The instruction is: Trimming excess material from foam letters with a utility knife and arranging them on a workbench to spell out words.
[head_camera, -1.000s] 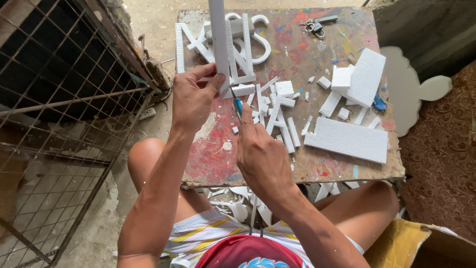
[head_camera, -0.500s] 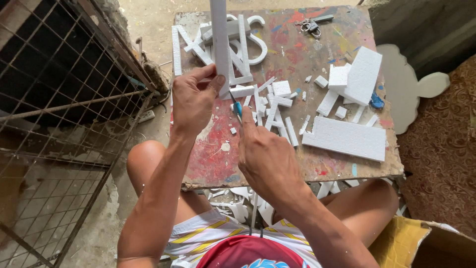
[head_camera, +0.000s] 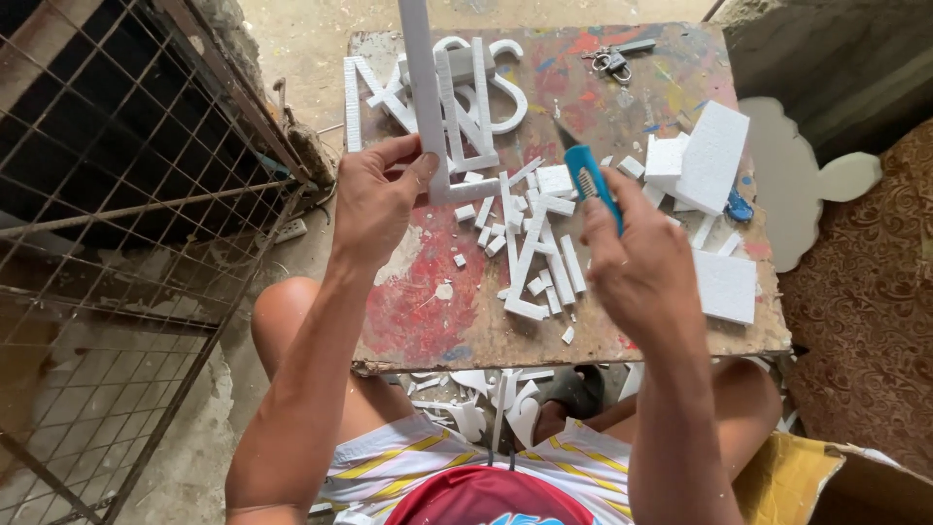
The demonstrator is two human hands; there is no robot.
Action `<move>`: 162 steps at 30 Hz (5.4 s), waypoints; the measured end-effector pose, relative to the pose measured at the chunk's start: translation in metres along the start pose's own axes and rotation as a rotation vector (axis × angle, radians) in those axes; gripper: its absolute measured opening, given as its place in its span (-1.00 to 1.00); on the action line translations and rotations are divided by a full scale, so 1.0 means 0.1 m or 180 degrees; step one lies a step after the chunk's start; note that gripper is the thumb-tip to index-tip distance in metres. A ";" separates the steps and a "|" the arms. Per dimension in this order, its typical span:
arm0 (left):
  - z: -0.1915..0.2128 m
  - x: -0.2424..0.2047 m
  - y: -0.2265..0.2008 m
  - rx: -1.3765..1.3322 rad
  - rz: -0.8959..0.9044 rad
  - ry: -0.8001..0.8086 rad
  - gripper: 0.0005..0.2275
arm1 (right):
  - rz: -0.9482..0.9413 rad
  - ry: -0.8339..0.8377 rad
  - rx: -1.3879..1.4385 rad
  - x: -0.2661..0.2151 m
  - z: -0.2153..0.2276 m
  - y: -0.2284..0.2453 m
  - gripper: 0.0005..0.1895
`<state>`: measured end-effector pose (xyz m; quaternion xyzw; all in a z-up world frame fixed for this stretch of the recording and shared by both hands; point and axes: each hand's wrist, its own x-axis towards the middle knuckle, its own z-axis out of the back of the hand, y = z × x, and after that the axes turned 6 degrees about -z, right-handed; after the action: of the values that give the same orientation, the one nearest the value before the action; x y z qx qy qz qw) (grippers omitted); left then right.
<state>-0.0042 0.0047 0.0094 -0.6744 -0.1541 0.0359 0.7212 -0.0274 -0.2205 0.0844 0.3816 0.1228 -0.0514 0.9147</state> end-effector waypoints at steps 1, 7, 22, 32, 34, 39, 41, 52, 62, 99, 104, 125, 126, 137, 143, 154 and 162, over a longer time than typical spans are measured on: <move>-0.01 0.00 0.02 -0.0007 -0.0004 -0.0002 -0.74 | 0.0004 -0.0005 -0.0006 0.00 -0.04 -0.01 -0.46; 0.00 -0.08 0.04 -0.0222 0.0009 0.0048 -0.72 | 0.0412 -0.0246 0.0267 0.02 -0.25 -0.25 -0.50; 0.32 -0.31 0.59 -0.0700 0.0522 -0.0378 -0.66 | 0.0332 0.0042 -0.0393 0.08 -1.16 -1.63 -0.49; -0.05 -0.77 0.98 -0.1655 0.1172 -0.0172 -0.58 | 0.1032 -0.0527 0.0912 0.09 -0.97 -1.07 -0.71; -0.18 -0.81 0.96 -0.1883 0.1206 0.0027 -0.54 | 0.1242 -0.0261 0.0907 0.10 -0.94 -0.91 -0.71; -0.27 -0.83 0.81 -0.2282 0.1213 0.0228 -0.52 | 0.1412 0.0238 0.0597 0.17 -0.87 -0.84 -0.68; -0.28 -0.82 0.82 -0.2355 0.1257 0.0270 -0.53 | 0.1445 0.0311 0.0519 0.20 -0.87 -0.91 -0.67; -0.30 -0.76 0.95 -0.2809 0.1331 0.0493 -0.54 | 0.2092 0.0149 -0.0179 0.23 -0.79 -1.03 -0.64; -0.28 -0.74 0.90 -0.2636 0.1377 0.0632 -0.55 | 0.2418 0.0227 -0.0330 0.22 -0.68 -0.92 -0.63; -0.09 -0.63 0.60 -0.1483 0.0849 0.1039 -0.47 | 0.2473 -0.0061 0.0955 0.68 -0.56 -1.22 -0.59; 0.15 -0.67 0.54 -0.0565 0.0865 0.1542 -0.50 | 0.2077 0.0119 0.1312 0.88 -0.30 -0.78 -0.70; 0.50 -0.38 0.05 0.0170 0.1017 0.2538 -0.48 | 0.1007 0.1567 0.2404 1.03 -0.76 -0.73 -0.69; 0.49 -0.37 -0.04 0.0000 0.1027 0.2593 -0.45 | 0.0943 0.1500 0.2434 1.03 -0.76 -0.73 -0.71; 0.53 -0.20 0.54 -0.0238 0.1309 0.2512 -0.50 | 0.0493 0.1696 0.2532 1.15 -0.81 -0.85 -0.74; 0.59 -0.23 0.30 -0.0136 0.1268 0.2544 -0.51 | 0.0589 0.1693 0.2433 1.17 -0.83 -0.86 -0.70; 0.65 -0.23 0.35 0.0096 0.1144 0.2614 -0.53 | 0.0645 0.1555 0.2354 1.04 -0.83 -0.79 -0.69; 0.66 -0.16 0.25 0.0395 0.0942 0.2850 -0.51 | 0.0758 0.1285 0.2357 1.06 -0.93 -0.87 -0.74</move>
<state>-0.0333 0.0663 -0.0147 -0.5939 0.2721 -0.1469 0.7427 0.0417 -0.2156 -0.0660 0.6977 0.2275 0.0896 0.6733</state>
